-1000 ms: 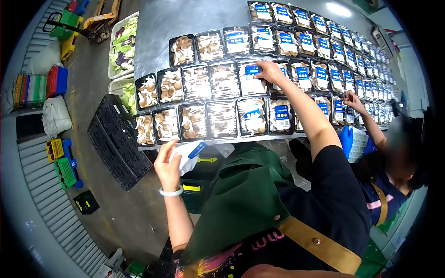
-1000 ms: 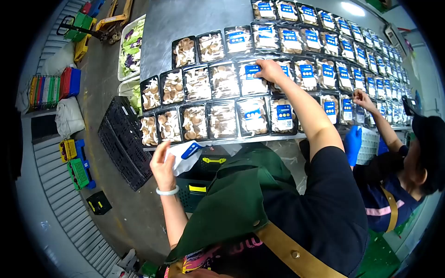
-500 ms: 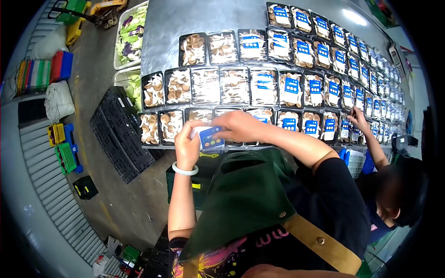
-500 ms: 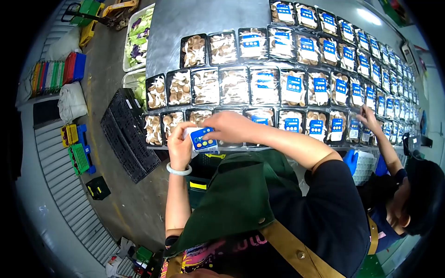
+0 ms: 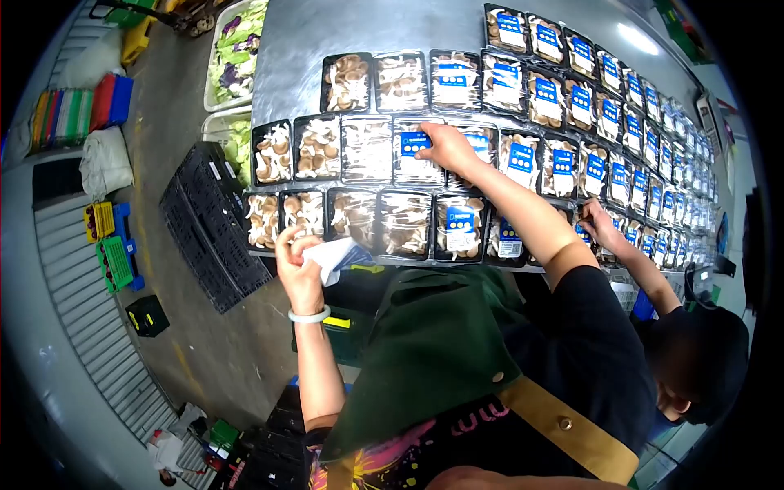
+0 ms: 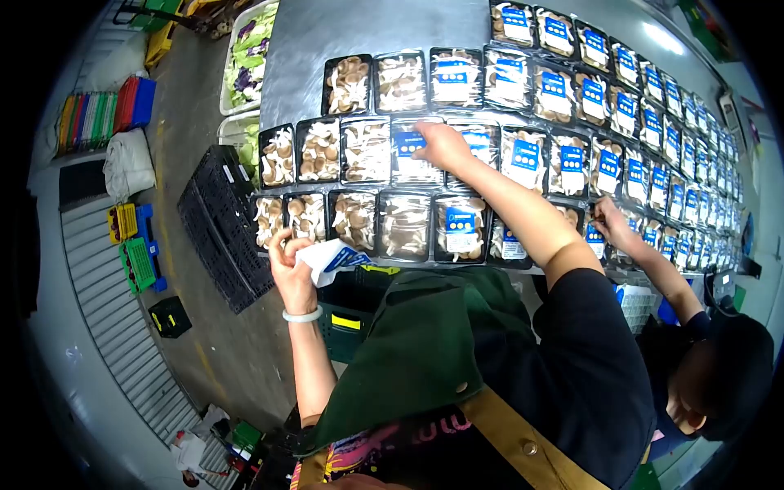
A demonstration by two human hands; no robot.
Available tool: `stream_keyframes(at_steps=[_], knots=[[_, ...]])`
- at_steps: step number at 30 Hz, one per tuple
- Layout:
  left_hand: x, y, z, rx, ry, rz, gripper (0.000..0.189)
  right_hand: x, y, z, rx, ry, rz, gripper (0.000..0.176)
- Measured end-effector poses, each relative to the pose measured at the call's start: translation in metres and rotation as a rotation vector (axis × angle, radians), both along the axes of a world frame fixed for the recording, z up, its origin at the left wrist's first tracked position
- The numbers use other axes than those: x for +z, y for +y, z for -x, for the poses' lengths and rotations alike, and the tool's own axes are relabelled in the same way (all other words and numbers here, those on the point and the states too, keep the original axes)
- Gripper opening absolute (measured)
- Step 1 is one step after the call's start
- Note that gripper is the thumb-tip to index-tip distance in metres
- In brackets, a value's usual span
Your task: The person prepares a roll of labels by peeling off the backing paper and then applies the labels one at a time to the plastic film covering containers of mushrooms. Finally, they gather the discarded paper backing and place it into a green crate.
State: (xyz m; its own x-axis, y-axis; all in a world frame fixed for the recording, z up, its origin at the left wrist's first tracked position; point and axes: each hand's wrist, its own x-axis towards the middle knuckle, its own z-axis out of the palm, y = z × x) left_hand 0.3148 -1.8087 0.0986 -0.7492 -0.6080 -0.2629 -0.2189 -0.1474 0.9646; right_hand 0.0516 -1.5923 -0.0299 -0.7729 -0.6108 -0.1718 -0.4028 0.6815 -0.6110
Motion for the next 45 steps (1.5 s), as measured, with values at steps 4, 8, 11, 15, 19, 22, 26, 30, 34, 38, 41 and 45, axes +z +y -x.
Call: stream_keyframes(at_steps=[4, 8, 11, 15, 19, 22, 26, 30, 34, 38, 41, 45], knots=[[-0.001, 0.001, 0.007, -0.167, -0.059, 0.273, 0.012, -0.003, -0.003, -0.008, 0.091, 0.287, -0.231, 0.060], [-0.006, 0.002, 0.018, -0.111, 0.031, 0.316, 0.012, 0.066, -0.016, -0.029, 0.004, 0.055, 0.090, 0.069], [0.011, 0.017, 0.036, -0.120, -0.036, 0.059, 0.024, 0.128, -0.030, -0.067, 0.343, -0.482, 0.339, 0.064], [0.010, 0.023, 0.042, -0.250, -0.065, 0.055, 0.013, 0.125, -0.038, -0.089, 0.497, -0.174, 0.435, 0.035], [-0.016, 0.003, 0.027, -0.422, -0.344, 0.616, 0.005, 0.128, -0.030, -0.075, 0.489, -0.283, 0.330, 0.023], [-0.018, 0.002, 0.025, -0.168, -0.093, 0.442, 0.007, 0.105, -0.025, -0.012, 0.141, -0.036, 0.619, 0.027], [-0.030, -0.026, 0.011, 0.184, 0.017, 0.015, 0.016, 0.078, -0.031, 0.111, -0.210, 0.008, 0.309, 0.050], [-0.017, -0.025, 0.034, 0.131, 0.114, -0.015, 0.048, -0.009, -0.058, 0.139, -0.056, 0.111, 0.075, 0.047], [-0.018, -0.034, 0.044, -0.100, -0.023, 0.422, 0.035, -0.020, -0.069, 0.138, 0.004, 0.256, -0.220, 0.053], [-0.015, -0.034, 0.056, -0.182, -0.016, 0.539, 0.018, 0.037, -0.080, 0.102, -0.056, 0.341, -0.056, 0.051], [-0.028, -0.031, 0.054, -0.158, 0.014, 0.383, 0.019, 0.082, -0.096, 0.021, 0.236, -0.464, 0.176, 0.054], [-0.021, -0.017, 0.062, -0.175, -0.038, 0.134, 0.023, 0.098, -0.092, -0.061, 0.537, -0.322, 0.378, 0.037]])
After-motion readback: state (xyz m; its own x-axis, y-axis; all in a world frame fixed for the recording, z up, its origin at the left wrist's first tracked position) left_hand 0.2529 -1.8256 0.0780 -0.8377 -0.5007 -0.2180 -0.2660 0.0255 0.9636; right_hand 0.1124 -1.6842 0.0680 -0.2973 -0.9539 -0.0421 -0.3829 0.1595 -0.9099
